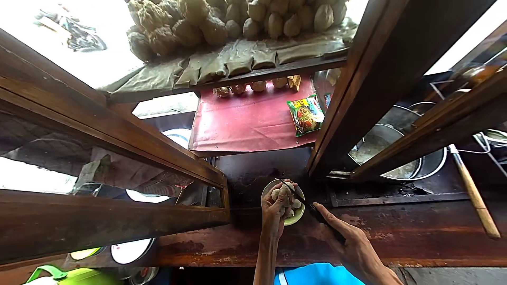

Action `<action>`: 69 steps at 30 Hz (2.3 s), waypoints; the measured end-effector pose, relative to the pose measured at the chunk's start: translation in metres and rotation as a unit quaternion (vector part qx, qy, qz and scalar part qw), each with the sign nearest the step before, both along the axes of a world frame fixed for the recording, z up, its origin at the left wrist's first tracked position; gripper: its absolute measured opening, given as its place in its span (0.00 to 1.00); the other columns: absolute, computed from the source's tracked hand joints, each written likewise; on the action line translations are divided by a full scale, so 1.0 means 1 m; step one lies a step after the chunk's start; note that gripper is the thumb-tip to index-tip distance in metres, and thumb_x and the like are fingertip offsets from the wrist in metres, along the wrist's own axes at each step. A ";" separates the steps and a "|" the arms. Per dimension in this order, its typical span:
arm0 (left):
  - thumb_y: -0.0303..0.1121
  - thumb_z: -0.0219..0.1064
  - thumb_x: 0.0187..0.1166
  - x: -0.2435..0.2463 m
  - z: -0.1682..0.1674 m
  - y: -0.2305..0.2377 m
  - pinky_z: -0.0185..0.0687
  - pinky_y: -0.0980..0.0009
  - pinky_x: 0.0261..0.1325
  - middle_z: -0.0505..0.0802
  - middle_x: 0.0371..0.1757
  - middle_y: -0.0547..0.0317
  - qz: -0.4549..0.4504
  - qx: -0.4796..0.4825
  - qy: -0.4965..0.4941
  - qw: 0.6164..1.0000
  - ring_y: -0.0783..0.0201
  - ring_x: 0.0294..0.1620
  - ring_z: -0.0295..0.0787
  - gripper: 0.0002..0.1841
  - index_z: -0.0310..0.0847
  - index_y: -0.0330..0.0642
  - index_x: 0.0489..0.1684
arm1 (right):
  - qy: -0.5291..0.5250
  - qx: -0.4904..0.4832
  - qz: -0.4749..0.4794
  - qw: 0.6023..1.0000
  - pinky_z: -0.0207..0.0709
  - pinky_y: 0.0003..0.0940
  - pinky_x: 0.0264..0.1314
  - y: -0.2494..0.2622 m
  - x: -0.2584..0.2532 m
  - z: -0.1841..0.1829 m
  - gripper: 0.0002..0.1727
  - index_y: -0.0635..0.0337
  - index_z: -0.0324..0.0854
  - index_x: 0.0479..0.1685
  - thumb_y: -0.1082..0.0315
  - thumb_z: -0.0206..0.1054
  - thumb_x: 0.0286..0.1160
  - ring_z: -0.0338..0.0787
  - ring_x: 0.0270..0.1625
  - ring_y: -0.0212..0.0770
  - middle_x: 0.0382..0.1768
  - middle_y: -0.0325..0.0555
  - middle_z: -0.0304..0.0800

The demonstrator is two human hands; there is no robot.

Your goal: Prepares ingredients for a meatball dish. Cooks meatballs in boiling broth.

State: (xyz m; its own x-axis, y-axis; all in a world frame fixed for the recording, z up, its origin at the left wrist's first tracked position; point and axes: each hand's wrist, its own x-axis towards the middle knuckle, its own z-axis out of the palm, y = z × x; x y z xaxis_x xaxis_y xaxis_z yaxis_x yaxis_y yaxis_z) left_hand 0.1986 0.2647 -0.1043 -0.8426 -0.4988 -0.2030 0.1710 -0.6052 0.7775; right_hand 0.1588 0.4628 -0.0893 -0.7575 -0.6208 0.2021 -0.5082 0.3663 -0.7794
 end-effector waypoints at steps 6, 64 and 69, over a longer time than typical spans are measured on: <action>0.25 0.52 0.88 -0.006 -0.007 0.009 0.69 0.85 0.17 0.95 0.53 0.44 0.052 -0.003 -0.017 0.998 0.78 0.21 0.82 0.17 0.77 0.26 0.68 | -0.025 0.019 0.008 0.999 0.84 0.25 0.39 0.004 0.001 -0.002 0.26 0.49 0.80 0.80 0.60 0.60 0.83 0.89 0.33 0.29 0.42 0.42 0.96; 0.42 0.28 0.95 0.004 -0.035 -0.016 0.70 0.84 0.17 0.87 0.35 0.57 -0.050 0.130 -0.036 0.990 0.75 0.20 0.78 0.30 0.75 0.34 0.71 | -0.186 0.035 0.027 0.982 0.80 0.23 0.36 0.018 -0.009 -0.014 0.26 0.41 0.77 0.83 0.56 0.57 0.85 0.84 0.30 0.21 0.42 0.35 0.95; 0.44 0.30 0.96 -0.002 -0.034 -0.004 0.67 0.85 0.15 0.85 0.27 0.61 -0.028 0.073 -0.078 0.994 0.77 0.16 0.74 0.27 0.76 0.39 0.47 | -0.124 0.060 0.026 0.990 0.84 0.31 0.39 0.019 -0.006 -0.018 0.26 0.41 0.78 0.82 0.55 0.57 0.85 0.90 0.34 0.29 0.44 0.40 0.97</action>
State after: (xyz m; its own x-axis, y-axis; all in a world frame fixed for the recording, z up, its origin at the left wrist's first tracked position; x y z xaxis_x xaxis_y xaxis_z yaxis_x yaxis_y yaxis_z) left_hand 0.1970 0.2609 -0.1387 -0.8208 -0.4079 -0.3999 0.0187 -0.7189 0.6948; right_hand 0.1526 0.4819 -0.1078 -0.7416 -0.6678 -0.0639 -0.3263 0.4422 -0.8355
